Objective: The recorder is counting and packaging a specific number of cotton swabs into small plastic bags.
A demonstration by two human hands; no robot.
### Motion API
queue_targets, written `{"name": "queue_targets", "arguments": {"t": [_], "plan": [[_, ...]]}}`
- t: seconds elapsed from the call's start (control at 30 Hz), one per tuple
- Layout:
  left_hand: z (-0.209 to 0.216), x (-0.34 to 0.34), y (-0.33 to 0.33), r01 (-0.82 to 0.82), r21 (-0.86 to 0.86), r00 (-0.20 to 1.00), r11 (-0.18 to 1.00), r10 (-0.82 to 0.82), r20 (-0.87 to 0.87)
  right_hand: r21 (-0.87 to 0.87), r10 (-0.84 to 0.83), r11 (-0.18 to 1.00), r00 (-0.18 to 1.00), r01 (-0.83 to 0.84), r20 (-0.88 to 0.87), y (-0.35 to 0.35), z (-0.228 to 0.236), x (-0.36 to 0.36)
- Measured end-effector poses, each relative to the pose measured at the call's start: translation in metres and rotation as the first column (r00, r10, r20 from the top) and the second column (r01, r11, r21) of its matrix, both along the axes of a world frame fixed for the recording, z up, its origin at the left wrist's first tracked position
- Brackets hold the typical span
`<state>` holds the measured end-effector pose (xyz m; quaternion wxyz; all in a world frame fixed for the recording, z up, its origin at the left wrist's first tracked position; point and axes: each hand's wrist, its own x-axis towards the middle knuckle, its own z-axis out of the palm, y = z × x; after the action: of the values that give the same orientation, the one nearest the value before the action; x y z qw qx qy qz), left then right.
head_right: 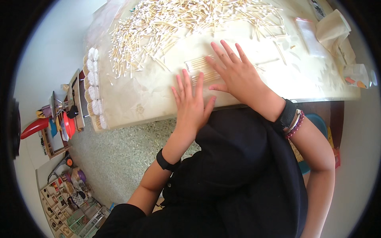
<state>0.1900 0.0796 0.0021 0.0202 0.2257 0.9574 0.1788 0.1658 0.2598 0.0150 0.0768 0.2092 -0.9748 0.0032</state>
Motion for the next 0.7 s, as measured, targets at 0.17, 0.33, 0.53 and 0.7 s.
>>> {"name": "queue_targets", "arguments": {"t": [0.17,0.33,0.53,0.7], "plan": [[0.004,-0.007,-0.003,0.000,0.034,1.000,0.999,-0.001,0.013,-0.047,-0.010,0.999,0.997,0.013,0.074,0.000,0.005,0.002],[0.004,-0.025,-0.008,0.016,0.067,0.999,0.998,-0.013,-0.037,-0.098,0.021,0.995,0.999,-0.017,0.044,0.003,0.007,0.000],[0.006,-0.026,-0.012,0.041,0.044,0.999,0.998,-0.040,-0.025,-0.124,0.054,0.991,0.998,-0.050,0.032,0.004,0.010,-0.002],[0.004,-0.023,-0.013,0.038,0.074,0.999,0.997,-0.037,-0.022,-0.108,0.058,0.992,0.998,-0.060,-0.025,0.007,0.004,0.001]]}}
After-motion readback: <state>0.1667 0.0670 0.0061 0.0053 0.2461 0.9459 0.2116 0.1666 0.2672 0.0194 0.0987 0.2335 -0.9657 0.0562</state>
